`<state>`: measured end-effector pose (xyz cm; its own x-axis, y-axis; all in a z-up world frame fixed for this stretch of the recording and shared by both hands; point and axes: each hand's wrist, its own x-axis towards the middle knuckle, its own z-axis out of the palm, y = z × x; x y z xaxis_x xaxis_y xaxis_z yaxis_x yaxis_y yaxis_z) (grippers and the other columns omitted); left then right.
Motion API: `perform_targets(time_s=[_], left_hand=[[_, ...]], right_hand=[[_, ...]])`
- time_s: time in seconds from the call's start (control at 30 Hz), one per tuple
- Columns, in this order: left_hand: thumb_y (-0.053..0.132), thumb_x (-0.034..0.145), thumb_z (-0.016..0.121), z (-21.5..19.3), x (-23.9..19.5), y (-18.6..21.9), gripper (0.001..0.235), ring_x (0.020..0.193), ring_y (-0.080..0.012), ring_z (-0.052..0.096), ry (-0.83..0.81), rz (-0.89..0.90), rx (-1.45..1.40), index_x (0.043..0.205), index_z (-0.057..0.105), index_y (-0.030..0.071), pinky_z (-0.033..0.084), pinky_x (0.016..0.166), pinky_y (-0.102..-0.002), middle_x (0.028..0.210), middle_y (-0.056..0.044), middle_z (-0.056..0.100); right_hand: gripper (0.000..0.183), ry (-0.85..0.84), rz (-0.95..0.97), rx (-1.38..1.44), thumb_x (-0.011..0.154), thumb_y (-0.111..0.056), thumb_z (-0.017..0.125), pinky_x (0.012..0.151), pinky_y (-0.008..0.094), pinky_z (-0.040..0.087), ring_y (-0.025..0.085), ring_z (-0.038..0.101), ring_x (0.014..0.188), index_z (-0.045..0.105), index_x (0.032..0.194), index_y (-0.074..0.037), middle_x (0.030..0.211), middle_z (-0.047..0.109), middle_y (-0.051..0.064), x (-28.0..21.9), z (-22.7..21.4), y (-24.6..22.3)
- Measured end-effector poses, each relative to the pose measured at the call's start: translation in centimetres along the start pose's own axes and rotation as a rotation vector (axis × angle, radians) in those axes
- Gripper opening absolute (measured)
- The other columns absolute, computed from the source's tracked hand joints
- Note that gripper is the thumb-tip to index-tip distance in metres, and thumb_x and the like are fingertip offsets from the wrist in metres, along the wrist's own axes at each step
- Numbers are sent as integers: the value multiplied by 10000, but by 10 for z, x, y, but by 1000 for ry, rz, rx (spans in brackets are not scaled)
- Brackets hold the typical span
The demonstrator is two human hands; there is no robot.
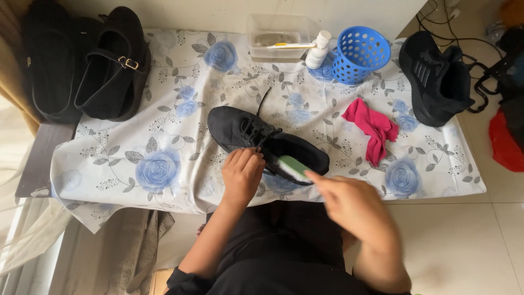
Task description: The person cleans a black sneaker on a table using a green brush and a yellow toothbrush. They scrub the upper, laces, and sole of the shoe, rotating it to access different areas.
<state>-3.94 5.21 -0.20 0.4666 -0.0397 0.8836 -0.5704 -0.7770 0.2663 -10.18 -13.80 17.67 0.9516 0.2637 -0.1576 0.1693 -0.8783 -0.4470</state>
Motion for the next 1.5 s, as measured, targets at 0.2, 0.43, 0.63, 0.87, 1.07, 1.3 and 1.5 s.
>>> perform_targets(time_s=[0.2,0.43,0.63,0.87,1.07,1.3,1.5], left_hand=[[39,764,608,-11,30,25,242,838,-219,528,-174,24,126,945,628,199,338,932,-464,840,-21,497],[397,668,719,-18,44,76,321,1160,-326,425,-412,-48,34,854,617,157,106,948,-724,1041,-39,543],[571,570,711,16,17,80,554,1228,-388,369,-233,-136,142,784,496,108,117,939,-707,1129,-104,502],[520,563,746,34,15,83,554,1216,-456,371,-152,-207,59,766,436,108,148,920,-713,1152,-134,498],[403,541,774,44,13,87,600,1259,-492,275,-99,-313,-70,896,410,84,60,925,-719,1226,-172,424],[446,508,785,47,6,81,872,1296,-440,239,-209,-302,-70,1216,425,85,18,956,-683,1293,-162,388],[600,579,688,44,3,76,856,1220,-392,347,-165,-249,3,1229,469,87,45,948,-683,1097,-108,480]], right_hand=[[343,380,149,54,821,-157,558,719,392,504,263,635,852,645,1115,-311,923,685,40,-11,5,57],[232,53,143,-259,836,-332,500,724,446,504,304,633,784,691,969,-333,745,674,66,35,-16,21],[270,-341,-204,-466,777,-260,496,574,339,480,208,584,553,617,542,-204,492,579,-13,109,10,35],[247,-623,-115,-516,824,-259,498,729,440,490,334,636,809,732,851,-184,779,696,117,90,-59,5],[207,-570,-237,-537,831,-249,501,695,436,503,288,634,768,696,843,-179,754,669,70,100,-9,30],[248,-595,-124,-637,819,-295,484,765,434,504,287,636,869,702,924,-239,832,681,83,84,-60,1],[170,-546,-327,-581,760,-143,563,709,449,513,338,630,782,680,859,-70,740,659,148,77,-18,25]])
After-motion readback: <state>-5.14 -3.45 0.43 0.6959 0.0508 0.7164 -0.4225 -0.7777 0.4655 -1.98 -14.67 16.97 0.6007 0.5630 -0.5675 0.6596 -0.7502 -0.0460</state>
